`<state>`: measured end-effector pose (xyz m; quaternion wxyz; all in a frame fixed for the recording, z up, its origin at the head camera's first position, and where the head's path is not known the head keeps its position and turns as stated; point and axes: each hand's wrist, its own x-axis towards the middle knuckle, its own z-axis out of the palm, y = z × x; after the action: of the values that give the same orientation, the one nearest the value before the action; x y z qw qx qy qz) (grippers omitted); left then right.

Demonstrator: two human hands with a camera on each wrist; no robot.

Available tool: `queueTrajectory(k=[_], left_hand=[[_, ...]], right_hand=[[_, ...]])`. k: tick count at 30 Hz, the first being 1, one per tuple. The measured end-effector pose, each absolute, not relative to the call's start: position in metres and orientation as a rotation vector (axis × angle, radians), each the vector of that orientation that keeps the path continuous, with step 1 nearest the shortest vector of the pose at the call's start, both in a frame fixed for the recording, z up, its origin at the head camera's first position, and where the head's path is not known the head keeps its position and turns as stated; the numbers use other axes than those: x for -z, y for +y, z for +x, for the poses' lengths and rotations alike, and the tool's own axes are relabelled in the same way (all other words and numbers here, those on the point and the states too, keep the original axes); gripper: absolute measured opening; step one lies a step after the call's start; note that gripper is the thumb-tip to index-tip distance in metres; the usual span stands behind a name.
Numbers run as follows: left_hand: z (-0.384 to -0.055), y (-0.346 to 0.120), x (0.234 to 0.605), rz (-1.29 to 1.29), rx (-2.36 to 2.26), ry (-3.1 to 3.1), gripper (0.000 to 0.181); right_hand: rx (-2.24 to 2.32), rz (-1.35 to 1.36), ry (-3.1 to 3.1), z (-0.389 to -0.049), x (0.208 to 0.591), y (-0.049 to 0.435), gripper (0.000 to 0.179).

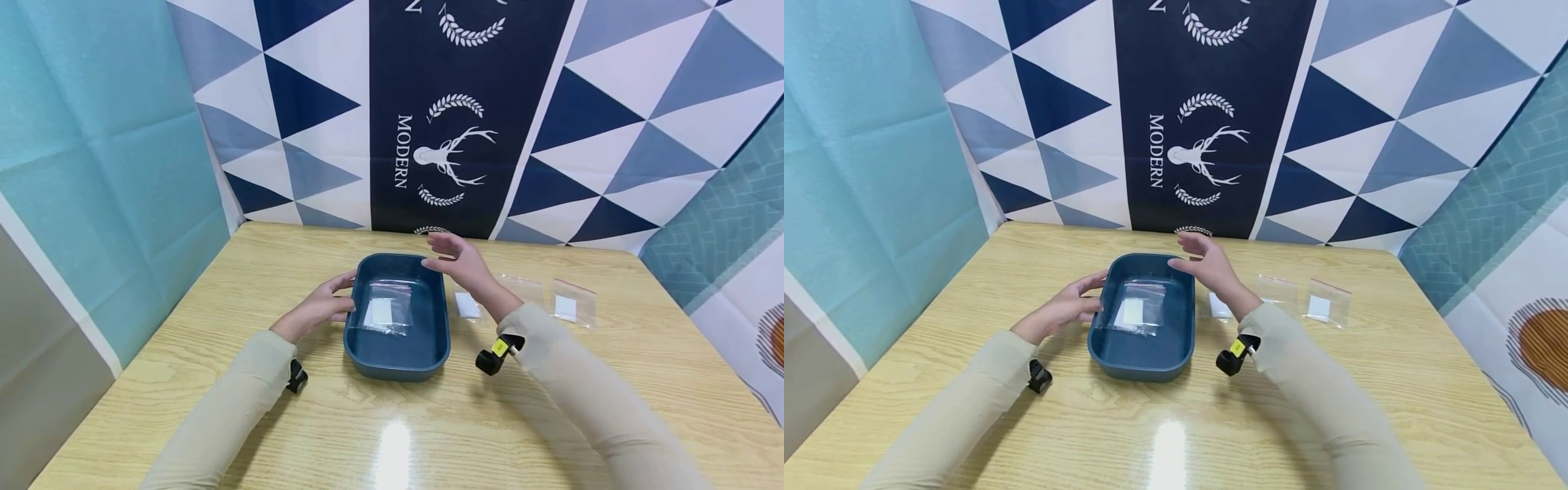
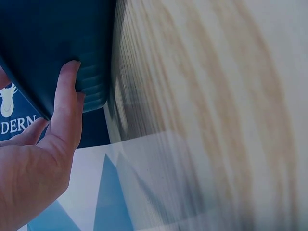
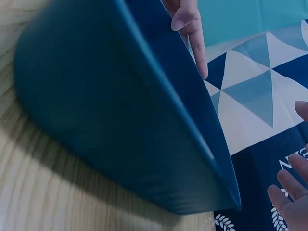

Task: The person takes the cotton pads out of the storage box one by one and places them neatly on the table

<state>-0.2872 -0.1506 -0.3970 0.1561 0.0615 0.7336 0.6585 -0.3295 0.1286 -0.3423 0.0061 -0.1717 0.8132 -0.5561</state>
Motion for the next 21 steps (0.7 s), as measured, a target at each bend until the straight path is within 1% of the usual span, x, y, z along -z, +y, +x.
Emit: queueTrajectory(k=[11,21], left_hand=[[-0.287,-0.153,0.399,0.194,-1.888,2.093,0.073],[-0.289,-0.153,0.398,0.208,-1.883,2.084,0.072]], right_hand=[[1.728,-0.519,2.536,-0.342,0.338,0.098,0.055],[1.672,-0.503,2.541,-0.349,0.344,0.070,0.056]])
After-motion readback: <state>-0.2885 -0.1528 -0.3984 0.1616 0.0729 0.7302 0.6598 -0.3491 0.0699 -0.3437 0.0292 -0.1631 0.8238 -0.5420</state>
